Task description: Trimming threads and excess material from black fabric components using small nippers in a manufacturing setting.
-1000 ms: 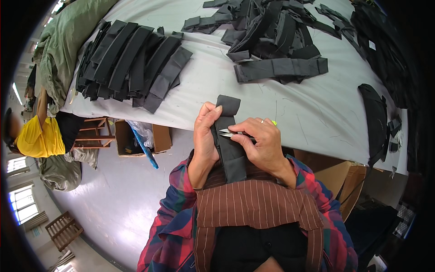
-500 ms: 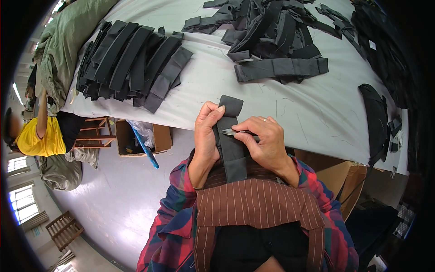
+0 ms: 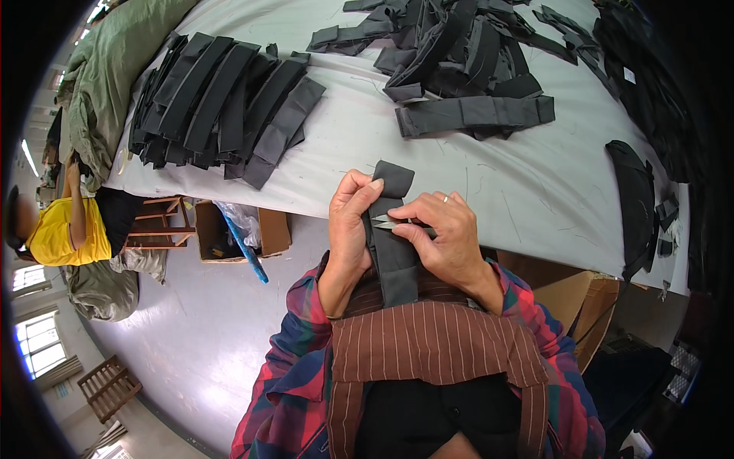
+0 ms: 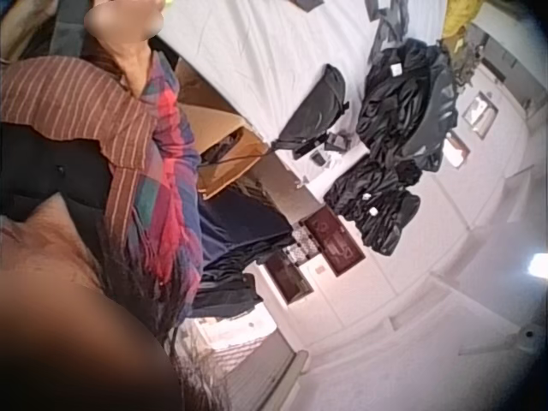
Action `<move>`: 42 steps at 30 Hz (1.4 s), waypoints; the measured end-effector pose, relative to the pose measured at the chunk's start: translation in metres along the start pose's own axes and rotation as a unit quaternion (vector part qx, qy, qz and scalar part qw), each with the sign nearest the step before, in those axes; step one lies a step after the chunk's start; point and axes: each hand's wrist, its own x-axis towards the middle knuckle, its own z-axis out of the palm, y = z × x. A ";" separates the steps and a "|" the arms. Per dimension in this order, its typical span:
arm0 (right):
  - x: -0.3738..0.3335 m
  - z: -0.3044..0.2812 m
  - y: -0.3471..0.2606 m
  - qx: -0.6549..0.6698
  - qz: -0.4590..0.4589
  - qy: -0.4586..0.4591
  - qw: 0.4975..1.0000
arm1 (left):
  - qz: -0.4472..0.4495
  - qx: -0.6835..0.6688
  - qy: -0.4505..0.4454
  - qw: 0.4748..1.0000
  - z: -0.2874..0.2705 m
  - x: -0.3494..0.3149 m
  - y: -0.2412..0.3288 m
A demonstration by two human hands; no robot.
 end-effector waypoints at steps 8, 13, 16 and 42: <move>-0.001 -0.007 0.004 0.020 -0.003 0.008 1.000 | -0.007 0.014 0.004 1.000 0.000 -0.001 0.001; -0.007 -0.009 0.007 -0.032 -0.003 0.021 0.999 | -0.009 0.017 0.022 1.000 -0.001 -0.003 0.004; -0.010 -0.007 0.007 -0.048 -0.017 0.026 0.998 | -0.009 0.019 0.034 0.999 -0.001 -0.002 0.003; 0.020 0.005 -0.001 -0.014 -0.098 -0.064 0.993 | -0.100 -0.069 -0.026 0.992 -0.005 0.004 0.013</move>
